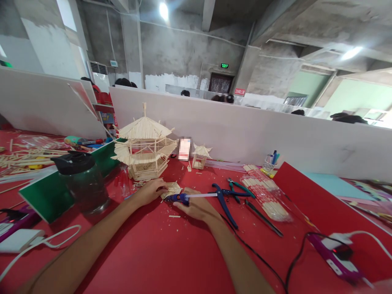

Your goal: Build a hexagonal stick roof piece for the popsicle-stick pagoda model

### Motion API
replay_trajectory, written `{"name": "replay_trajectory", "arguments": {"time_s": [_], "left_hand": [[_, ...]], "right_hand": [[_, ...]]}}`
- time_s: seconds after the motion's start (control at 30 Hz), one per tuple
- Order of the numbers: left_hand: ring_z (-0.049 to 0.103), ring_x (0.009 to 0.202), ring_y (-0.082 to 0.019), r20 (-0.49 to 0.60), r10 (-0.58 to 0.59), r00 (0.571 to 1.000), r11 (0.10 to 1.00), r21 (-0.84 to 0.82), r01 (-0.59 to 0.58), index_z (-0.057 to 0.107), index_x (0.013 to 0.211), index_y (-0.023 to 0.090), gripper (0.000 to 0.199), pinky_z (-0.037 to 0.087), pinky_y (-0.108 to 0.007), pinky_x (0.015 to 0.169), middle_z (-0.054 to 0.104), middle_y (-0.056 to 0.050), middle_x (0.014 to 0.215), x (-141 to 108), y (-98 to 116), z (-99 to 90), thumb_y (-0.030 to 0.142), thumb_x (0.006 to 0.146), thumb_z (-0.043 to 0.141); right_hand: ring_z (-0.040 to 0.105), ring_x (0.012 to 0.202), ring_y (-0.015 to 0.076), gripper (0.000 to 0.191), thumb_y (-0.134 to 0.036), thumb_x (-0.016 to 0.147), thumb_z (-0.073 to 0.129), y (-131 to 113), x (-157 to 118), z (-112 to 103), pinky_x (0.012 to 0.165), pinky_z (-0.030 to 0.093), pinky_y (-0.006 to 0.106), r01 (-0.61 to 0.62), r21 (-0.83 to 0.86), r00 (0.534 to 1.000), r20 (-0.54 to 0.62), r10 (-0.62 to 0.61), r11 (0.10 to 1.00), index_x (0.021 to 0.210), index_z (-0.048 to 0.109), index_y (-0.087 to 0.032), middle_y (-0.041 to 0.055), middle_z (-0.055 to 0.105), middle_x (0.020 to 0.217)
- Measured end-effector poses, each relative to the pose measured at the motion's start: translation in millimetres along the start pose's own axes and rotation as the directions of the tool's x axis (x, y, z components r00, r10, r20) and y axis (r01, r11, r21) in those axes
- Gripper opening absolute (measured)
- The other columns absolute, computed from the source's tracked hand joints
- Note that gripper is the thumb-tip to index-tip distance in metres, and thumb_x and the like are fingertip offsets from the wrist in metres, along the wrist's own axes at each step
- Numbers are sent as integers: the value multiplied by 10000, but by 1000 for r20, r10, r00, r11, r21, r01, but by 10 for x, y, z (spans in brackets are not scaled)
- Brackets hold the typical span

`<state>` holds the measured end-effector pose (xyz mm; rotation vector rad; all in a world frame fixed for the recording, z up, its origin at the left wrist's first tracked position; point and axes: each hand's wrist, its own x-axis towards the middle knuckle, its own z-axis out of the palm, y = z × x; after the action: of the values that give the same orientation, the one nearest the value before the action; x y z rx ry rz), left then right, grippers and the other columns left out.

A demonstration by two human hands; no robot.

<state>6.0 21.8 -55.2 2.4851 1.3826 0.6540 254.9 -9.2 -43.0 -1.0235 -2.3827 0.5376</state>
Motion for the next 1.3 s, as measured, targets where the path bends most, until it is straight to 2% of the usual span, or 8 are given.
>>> {"name": "replay_trajectory", "arguments": {"time_s": [0.13,0.37,0.6,0.9,1.07,1.3], "left_hand": [[612,834,-182,-2,0,1000,1000,1,0,707,892,195,178,430,-265,758,655,-43,879,2,-6,5,258,910,541],[611,817,-177,-14,16,1000,1000,1,-16,698,889,194,169,422,-262,746,649,-37,873,3,-39,23,272,912,549],[615,836,-182,-1,-8,1000,1000,2,8,701,878,196,174,420,-260,749,650,-40,875,11,-28,23,264,913,545],[611,819,-181,1,-2,1000,1000,3,2,702,881,198,187,423,-262,750,651,-39,876,8,-8,6,280,915,538],[615,822,-181,4,-13,1000,1000,1,13,702,868,198,179,427,-262,758,652,-41,875,8,-2,8,266,908,541],[618,828,-182,7,-32,999,999,1,32,709,875,206,168,417,-259,744,656,-36,884,3,27,-12,254,904,551]], "right_hand": [[573,750,184,300,-470,917,569,36,-4,-10,690,401,278,-51,-70,999,-21,50,996,912,675,-190,55,661,880],[592,805,192,258,-433,919,572,-22,22,8,728,416,279,12,-42,1000,7,-12,999,1000,694,-220,56,678,930],[550,690,164,310,-478,903,569,56,-17,-57,619,367,258,-98,-20,995,12,98,995,844,648,-184,37,648,820],[556,713,164,299,-471,902,579,66,-11,-30,639,362,261,-77,-25,997,13,77,997,820,630,-189,35,649,833],[545,703,168,311,-476,904,572,58,-27,-117,633,365,264,-75,-69,997,11,76,995,796,619,-188,30,634,796],[546,675,163,354,-506,909,548,113,-69,-277,631,385,271,-125,-18,991,44,126,992,838,652,-175,29,647,797]]}}
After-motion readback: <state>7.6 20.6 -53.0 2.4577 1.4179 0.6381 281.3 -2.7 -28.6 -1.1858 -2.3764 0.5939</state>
